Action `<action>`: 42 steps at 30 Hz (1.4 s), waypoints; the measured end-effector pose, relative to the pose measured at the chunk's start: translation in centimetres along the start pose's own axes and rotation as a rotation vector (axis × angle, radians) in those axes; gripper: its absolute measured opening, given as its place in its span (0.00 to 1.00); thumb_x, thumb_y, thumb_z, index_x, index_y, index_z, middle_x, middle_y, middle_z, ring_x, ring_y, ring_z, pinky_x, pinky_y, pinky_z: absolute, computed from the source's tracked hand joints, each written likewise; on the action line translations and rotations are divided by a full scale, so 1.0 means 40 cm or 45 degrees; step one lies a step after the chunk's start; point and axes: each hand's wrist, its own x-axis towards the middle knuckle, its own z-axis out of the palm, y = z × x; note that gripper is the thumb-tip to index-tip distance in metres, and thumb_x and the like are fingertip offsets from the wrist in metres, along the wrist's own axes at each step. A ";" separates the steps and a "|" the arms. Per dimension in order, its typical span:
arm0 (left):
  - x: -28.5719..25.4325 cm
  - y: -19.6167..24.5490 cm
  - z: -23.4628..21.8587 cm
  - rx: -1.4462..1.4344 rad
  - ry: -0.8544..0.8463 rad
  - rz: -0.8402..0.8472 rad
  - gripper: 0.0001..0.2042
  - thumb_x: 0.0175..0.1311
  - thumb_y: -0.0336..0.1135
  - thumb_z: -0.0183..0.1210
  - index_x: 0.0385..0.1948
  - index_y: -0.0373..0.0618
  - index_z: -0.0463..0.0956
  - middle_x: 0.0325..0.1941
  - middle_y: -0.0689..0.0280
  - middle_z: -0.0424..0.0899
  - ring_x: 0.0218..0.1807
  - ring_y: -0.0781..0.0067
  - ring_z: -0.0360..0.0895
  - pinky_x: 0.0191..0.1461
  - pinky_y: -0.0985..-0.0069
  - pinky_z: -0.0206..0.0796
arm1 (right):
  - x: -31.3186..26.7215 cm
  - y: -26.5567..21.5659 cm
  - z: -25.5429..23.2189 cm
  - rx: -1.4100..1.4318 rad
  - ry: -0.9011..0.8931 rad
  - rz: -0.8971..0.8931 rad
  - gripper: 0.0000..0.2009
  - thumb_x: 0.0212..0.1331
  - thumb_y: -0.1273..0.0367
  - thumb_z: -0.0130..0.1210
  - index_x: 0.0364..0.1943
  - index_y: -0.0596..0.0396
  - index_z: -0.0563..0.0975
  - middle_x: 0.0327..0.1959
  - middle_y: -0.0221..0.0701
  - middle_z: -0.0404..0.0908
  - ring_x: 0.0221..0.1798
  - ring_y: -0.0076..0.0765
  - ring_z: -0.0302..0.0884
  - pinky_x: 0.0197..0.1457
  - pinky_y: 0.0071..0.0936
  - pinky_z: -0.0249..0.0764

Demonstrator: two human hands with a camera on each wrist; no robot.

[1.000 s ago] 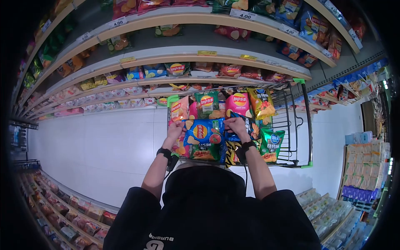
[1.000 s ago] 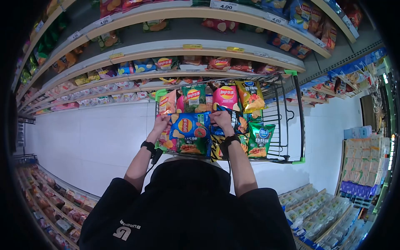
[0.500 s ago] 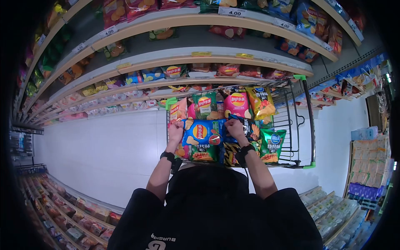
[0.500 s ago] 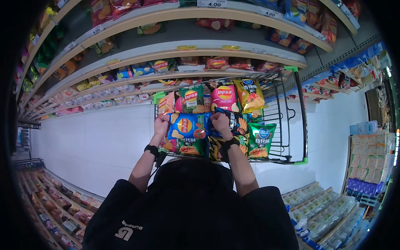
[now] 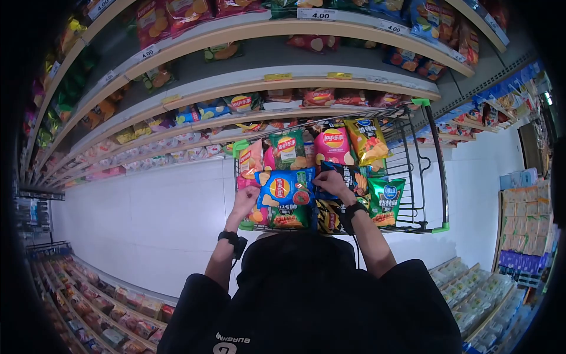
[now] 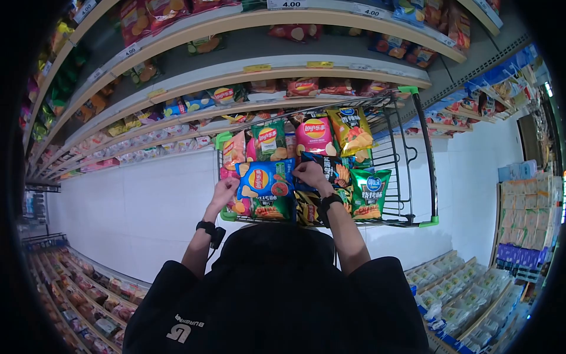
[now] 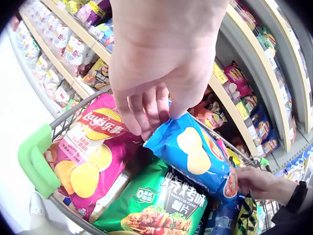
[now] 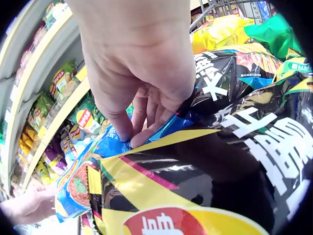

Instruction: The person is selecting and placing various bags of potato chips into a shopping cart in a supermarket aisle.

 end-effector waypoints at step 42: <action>-0.035 0.074 0.049 0.169 0.085 0.048 0.06 0.69 0.30 0.52 0.34 0.36 0.74 0.22 0.62 0.80 0.22 0.73 0.80 0.27 0.73 0.70 | -0.024 -0.033 -0.005 -0.050 0.196 -0.165 0.08 0.55 0.70 0.57 0.37 0.59 0.79 0.32 0.37 0.84 0.37 0.34 0.83 0.45 0.29 0.76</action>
